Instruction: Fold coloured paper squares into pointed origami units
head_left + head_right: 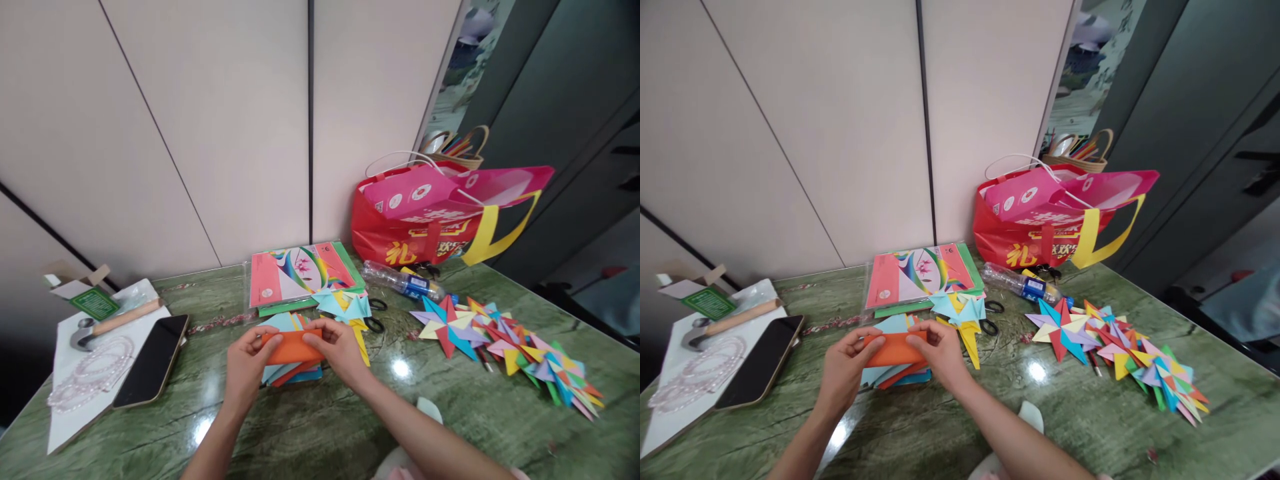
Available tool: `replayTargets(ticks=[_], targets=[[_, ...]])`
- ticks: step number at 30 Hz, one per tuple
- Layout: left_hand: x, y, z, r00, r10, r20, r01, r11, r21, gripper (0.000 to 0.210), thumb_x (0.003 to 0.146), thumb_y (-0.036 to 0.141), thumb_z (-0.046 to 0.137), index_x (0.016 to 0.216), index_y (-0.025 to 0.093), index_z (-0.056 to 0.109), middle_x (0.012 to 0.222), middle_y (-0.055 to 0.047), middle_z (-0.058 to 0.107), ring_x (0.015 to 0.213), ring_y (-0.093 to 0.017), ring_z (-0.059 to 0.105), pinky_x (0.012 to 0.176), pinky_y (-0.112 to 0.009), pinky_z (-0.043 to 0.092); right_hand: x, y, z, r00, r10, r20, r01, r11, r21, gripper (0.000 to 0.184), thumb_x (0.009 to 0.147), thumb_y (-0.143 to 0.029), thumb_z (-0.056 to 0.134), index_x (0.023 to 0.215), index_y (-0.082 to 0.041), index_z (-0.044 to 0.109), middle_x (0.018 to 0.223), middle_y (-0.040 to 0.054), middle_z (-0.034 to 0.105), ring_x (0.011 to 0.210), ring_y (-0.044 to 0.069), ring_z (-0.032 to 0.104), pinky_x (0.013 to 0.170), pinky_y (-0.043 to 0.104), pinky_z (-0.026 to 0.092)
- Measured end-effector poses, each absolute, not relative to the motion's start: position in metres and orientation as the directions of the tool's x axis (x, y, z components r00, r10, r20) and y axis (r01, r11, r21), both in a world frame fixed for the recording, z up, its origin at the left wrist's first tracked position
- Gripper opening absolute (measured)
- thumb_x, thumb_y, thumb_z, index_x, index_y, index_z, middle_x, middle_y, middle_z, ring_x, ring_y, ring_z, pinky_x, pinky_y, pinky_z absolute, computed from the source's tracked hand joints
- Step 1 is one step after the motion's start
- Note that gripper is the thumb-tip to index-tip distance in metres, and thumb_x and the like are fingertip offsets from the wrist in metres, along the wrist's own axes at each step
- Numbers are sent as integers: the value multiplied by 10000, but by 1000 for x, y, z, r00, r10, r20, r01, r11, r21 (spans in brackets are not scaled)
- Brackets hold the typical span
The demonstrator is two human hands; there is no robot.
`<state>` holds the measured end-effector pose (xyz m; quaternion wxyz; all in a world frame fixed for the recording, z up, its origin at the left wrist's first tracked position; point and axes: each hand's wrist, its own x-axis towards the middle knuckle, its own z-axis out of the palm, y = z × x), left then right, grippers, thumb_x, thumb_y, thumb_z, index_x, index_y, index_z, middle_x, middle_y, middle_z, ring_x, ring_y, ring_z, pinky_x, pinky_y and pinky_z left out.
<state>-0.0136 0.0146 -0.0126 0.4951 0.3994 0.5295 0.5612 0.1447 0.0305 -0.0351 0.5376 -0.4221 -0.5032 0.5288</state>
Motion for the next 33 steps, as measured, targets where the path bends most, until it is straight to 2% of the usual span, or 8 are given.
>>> replayTargets(ticks=[9,14,18,27,33], targets=[[-13,15,-13,-189,979,-77,-124,54,991,240,530,248,748,705,141,623,535,24,655,469,-82,542,455,-148,395,145,31,-37,-55,995,88,-128,80,-988,154,622,-270,673,715,-152,640,641,8,586,571,122,476,543,236,362],[-14,15,-14,-165,982,-88,-108,70,992,286,554,260,735,797,143,640,565,4,678,520,-116,581,504,-185,441,146,31,-39,-64,994,91,-141,81,-987,147,632,-256,670,732,-152,644,669,13,601,592,122,493,560,232,374],[-16,14,-16,-192,980,-58,-57,48,997,238,559,258,733,744,129,658,579,-5,677,513,-103,568,489,-168,420,146,31,-39,-57,992,112,-116,105,-988,145,634,-246,671,751,-160,655,633,-2,593,556,109,473,529,219,356],[-15,15,-16,-199,978,-60,-81,44,996,192,556,249,732,698,136,669,583,-4,681,531,-103,568,509,-167,422,145,31,-37,-52,991,127,-109,120,-987,122,640,-263,671,717,-169,664,633,0,619,557,114,495,531,219,371],[-14,15,-14,-203,976,-77,-85,60,995,237,542,264,736,727,136,660,575,-8,679,514,-119,575,496,-188,425,145,31,-36,-50,991,125,-97,119,-988,135,638,-277,669,722,-171,667,640,4,624,570,125,507,544,229,389]])
